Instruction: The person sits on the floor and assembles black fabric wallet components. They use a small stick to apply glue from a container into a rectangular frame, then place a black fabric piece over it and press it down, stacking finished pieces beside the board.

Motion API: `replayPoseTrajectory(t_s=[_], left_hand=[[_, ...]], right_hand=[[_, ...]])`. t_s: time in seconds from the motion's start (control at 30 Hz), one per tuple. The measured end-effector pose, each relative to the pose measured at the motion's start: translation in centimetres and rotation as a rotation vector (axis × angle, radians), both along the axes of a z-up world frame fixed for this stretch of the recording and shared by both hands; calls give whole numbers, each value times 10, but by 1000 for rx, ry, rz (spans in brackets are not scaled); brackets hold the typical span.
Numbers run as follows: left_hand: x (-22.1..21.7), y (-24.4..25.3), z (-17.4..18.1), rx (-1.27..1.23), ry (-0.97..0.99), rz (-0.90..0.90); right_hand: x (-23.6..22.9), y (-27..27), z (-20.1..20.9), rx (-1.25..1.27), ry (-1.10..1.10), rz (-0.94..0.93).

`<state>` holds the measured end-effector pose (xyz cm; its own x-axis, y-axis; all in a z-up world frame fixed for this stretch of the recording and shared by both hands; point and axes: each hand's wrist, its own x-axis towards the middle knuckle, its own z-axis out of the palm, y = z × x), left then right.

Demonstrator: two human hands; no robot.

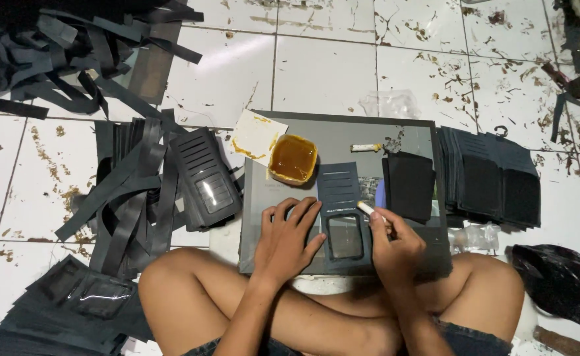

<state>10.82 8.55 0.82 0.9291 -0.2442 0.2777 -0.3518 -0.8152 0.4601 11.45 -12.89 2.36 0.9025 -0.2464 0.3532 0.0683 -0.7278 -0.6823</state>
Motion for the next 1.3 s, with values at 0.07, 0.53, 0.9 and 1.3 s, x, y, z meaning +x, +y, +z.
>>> replayPoseTrajectory(t_s=[0.07, 0.53, 0.9, 1.3], left_hand=[[0, -1, -2, 1, -6, 5], [0, -1, 1, -2, -3, 10], [0, 1, 5, 3, 26, 12], [-3, 1, 8, -15, 22, 20]], right_hand=[[4, -2, -14, -56, -61, 21], [13, 18, -20, -217, -221, 248], [20, 35, -9, -189, -241, 484], [5, 22, 14, -296, -128, 673]])
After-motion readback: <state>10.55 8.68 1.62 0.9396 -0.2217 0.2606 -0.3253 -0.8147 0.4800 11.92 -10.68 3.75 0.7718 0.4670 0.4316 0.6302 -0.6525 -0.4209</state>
